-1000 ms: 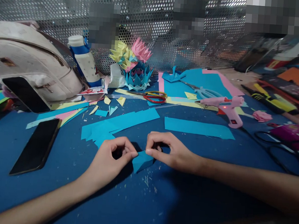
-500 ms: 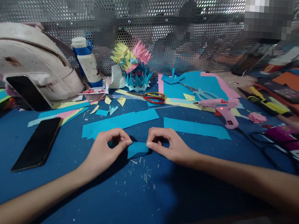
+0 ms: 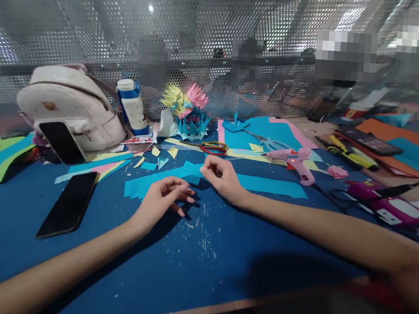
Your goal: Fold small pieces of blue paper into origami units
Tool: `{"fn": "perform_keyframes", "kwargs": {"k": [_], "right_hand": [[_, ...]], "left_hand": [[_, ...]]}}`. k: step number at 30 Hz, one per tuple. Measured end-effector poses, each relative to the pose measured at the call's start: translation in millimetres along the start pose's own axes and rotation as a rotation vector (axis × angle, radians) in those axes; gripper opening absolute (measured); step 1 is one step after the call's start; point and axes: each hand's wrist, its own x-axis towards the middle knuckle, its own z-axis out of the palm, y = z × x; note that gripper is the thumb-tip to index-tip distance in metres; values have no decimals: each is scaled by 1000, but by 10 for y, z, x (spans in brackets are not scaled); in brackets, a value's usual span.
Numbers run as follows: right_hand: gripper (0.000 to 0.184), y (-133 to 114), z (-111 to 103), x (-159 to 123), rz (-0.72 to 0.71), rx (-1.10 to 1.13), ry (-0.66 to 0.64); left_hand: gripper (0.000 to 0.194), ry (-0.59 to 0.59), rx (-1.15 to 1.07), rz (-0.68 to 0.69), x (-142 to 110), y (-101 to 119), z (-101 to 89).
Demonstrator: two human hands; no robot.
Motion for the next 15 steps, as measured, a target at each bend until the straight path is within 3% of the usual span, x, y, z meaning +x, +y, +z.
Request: {"fn": "perform_keyframes", "kwargs": {"k": [8,12,15], "right_hand": [[14,-38,184,3,-403,-297,-216],[16,44,219,39,-406,-289,-272],[14,44,196,81,-417,-186,-254]], "left_hand": [[21,109,-163,76,128,-86,-105],[21,147,-121,101,156,-108,-169],[22,105,-45,108,159,-115,-209]]}}
